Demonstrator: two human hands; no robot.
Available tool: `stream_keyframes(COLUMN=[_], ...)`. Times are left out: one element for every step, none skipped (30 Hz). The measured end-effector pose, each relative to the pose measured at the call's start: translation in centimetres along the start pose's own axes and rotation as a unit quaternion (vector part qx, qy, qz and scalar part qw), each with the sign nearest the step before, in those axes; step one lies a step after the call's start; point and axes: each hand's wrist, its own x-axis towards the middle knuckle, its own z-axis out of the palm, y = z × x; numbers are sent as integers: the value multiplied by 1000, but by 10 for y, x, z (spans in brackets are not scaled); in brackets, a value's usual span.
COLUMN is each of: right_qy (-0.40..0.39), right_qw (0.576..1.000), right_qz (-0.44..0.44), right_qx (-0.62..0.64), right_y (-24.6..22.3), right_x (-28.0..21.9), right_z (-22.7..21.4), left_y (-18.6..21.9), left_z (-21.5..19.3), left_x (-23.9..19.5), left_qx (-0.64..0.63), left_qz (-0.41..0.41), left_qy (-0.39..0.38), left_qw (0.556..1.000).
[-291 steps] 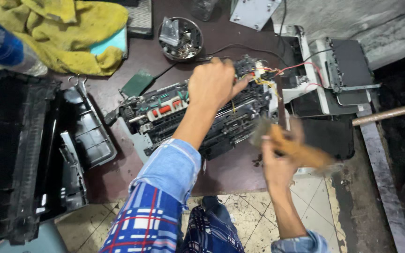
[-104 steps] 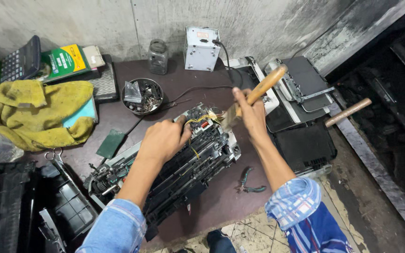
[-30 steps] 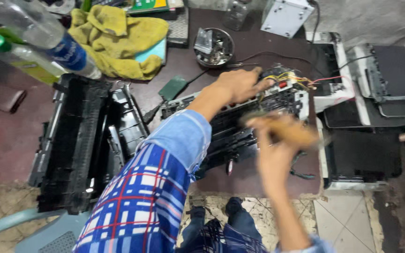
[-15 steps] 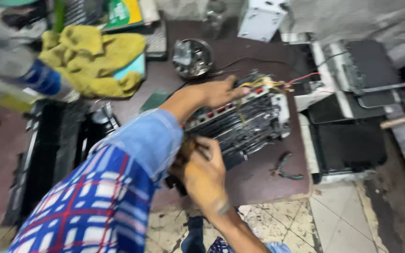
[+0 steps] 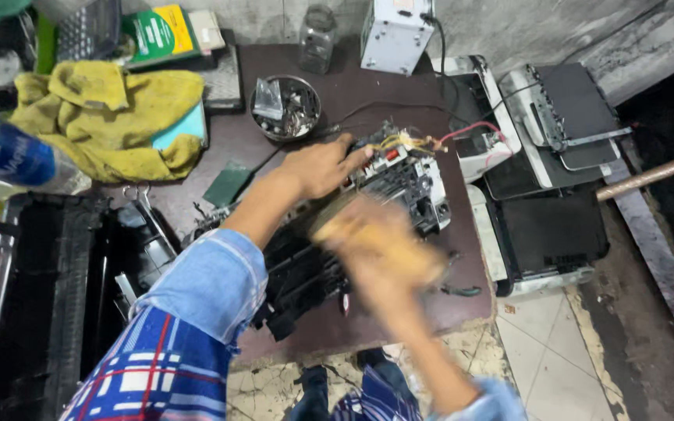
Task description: The person uses a brush to clean the interior of a disassembled printer, then manipulates internal components and wires with both hands. The person repositions the printer chassis and continues to adjust parts inside.
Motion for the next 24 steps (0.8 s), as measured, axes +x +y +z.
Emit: stream_keyframes(right_qy=[5, 13, 30, 62, 94, 128, 86, 48, 3, -40, -84, -66, -49, -37, 5, 46, 87, 46, 4, -37, 1, 35, 69, 49], right_qw=[1000, 999, 997, 994, 990, 984, 992, 997, 998, 996, 991, 994, 997, 997, 996, 993, 987, 987, 982, 972, 982, 989, 992, 993], right_qz=[0, -4, -10, -10, -10, -11, 11, 34, 3, -26, -55, -23, 10, 40, 24, 6, -12, -64, -116, -166, -121, -76, -31, -36], right_qx=[-27, -50, -69, -88, -108, -127, -91, -58, -68, -80, -91, -79, -67, -53, -82, -107, -132, -142, -151, -162, -144, -125, -106, -97], right_y=[3, 5, 4, -1, -6, -13, -20, -27, -30, -31, -30, -27, -22, -17, -13, -11, -11, -12, -13, -15, -16, -16, -17, -16], right_x=[15, 29, 35, 35, 32, 26, 16, 4, -4, -7, -9, -7, 1, 8, 11, 13, 16, 15, 12, 8, 12, 20, 25, 27], right_z=[-21, -37, -47, -50, -50, -46, -38, -29, -25, -26, -29, -36, -48, -57, -63, -66, -68, -67, -63, -61, -64, -68, -70, -67], left_y=[2, 6, 9, 13, 16, 19, 20, 21, 21, 21, 20, 20, 21, 20, 20, 19, 19, 20, 20, 20, 21, 21, 21, 19], left_z=[0, -2, -3, -5, -7, -10, -14, -16, -17, -17, -18, -17, -14, -13, -11, -11, -11, -11, -11, -10, -9, -6, -3, -3], left_x=[-3, -5, -8, -10, -13, -15, -17, -18, -19, -19, -20, -20, -18, -18, -18, -19, -18, -16, -16, -15, -15, -16, -16, -17], left_qx=[2, 5, 7, 4, 0, -1, -4, -6, -8, -4, 1, 4, 10, 16, 22, 28, 34, 43, 42, 39, 37, 34, 31, 30], left_qz=[-1, -5, -9, -13, -17, -19, -24, -26, -28, -17, -6, 2, 0, -6, -13, 1, 16, 35, 24, 15, 7, 16, 26, 35], left_qy=[3, 9, 15, 14, 14, 13, 12, 8, 5, 15, 25, 37, 32, 30, 28, 32, 36, 37, 31, 24, 17, 28, 39, 51], left_qw=[1000, 1000, 1000, 1000, 1000, 1000, 1000, 1000, 1000, 1000, 1000, 999, 999, 999, 999, 999, 999, 998, 998, 999, 999, 999, 998, 998])
